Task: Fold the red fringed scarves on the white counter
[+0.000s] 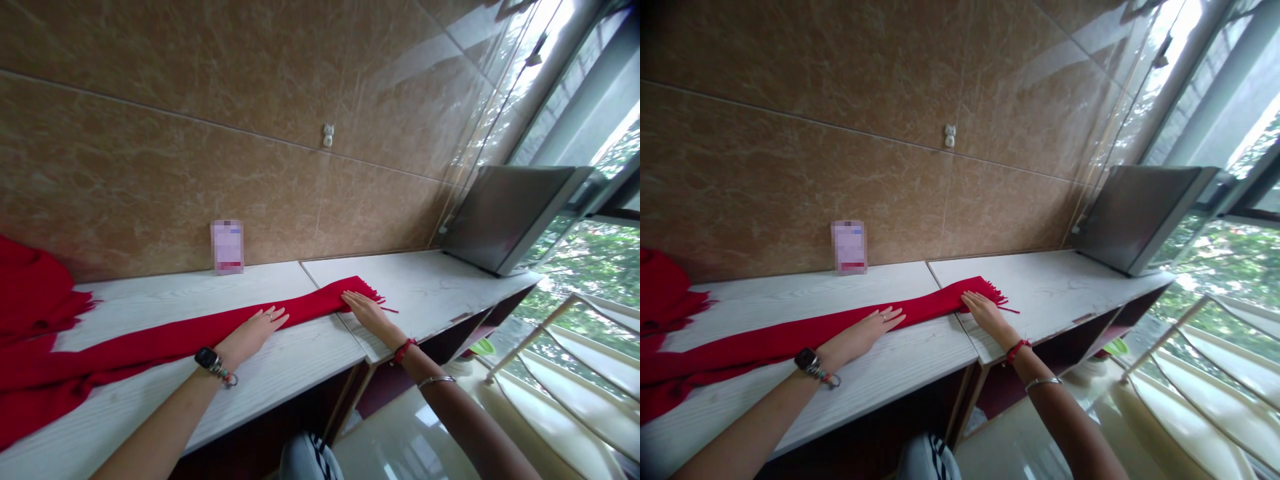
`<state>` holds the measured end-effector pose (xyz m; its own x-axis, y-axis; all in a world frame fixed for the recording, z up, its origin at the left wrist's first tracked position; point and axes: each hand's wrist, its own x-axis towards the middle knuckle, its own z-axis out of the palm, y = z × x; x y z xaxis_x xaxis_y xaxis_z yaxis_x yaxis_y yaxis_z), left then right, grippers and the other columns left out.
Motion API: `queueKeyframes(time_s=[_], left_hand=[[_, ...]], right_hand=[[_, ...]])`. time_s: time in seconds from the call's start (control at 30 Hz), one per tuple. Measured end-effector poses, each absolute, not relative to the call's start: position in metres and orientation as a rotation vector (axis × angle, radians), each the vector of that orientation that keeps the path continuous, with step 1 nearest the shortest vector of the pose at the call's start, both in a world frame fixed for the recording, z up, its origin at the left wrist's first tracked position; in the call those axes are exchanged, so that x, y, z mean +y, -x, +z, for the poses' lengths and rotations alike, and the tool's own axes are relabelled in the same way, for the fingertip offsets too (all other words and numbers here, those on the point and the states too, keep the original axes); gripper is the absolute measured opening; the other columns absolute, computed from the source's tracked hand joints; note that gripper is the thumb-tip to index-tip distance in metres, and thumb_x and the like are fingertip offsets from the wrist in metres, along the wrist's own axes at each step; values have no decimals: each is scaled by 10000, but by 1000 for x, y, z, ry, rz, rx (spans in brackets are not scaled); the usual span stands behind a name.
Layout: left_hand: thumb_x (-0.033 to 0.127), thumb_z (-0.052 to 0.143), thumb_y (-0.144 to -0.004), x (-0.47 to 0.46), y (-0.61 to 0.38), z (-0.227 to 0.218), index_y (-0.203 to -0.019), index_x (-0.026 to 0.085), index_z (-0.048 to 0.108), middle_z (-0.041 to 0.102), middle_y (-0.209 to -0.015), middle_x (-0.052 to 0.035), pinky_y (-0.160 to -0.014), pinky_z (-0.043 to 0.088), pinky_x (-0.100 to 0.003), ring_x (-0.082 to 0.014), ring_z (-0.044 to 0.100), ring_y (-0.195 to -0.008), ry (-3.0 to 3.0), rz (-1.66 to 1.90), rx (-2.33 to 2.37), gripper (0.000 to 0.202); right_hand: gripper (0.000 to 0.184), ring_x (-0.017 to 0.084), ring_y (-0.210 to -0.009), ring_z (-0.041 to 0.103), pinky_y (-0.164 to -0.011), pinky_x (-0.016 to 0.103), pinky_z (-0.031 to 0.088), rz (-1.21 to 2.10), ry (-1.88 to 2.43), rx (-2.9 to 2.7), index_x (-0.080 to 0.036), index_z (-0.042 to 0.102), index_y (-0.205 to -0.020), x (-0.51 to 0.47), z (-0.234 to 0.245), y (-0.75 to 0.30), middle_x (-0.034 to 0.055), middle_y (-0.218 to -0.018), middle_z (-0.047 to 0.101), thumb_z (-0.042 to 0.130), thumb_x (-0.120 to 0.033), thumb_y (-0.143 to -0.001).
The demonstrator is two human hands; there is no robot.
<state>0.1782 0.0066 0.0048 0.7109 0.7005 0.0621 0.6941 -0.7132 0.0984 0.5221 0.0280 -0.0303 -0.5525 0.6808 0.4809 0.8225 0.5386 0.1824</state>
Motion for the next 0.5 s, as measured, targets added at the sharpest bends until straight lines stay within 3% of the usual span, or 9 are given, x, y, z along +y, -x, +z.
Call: queueKeyframes(time_s=[0.13,0.2,0.33,0.5], left_hand=[[-87,304,-661,8,-177,10,-1359,275,319,231,-1454,9,-1073,192,-391,-149,174,-1338,-2745,7,1090,786],[-27,343,-719,8,-178,13,-1351,297,328,220,-1457,5,-1068,183,-424,-168,157,-1343,-2698,-20,1076,710],[264,351,-897,6,-187,15,-1303,311,409,294,-1433,-17,-1050,165,-484,-212,194,-1336,-2658,94,1121,412],[342,275,-938,7,-190,6,-1346,326,337,277,-1445,-14,-1027,147,-545,-251,175,-1339,-2711,324,1372,412]], right_hand=[[403,230,-1163,483,-977,406,407,-466,1296,-2389,-95,533,-1203,21,-19,-535,162,-1223,549,402,-88,-822],[371,219,-1161,487,-981,411,397,-369,1299,-2396,-142,542,-1200,21,-4,-540,125,-1208,570,410,-169,-854],[374,244,-1232,400,-1022,505,287,-347,1484,-2265,-186,524,-1218,40,24,-530,105,-1260,532,349,-304,-910],[416,271,-1263,349,-959,513,349,-403,1693,-2279,-184,408,-1311,65,15,-501,148,-1366,401,324,-316,-926]])
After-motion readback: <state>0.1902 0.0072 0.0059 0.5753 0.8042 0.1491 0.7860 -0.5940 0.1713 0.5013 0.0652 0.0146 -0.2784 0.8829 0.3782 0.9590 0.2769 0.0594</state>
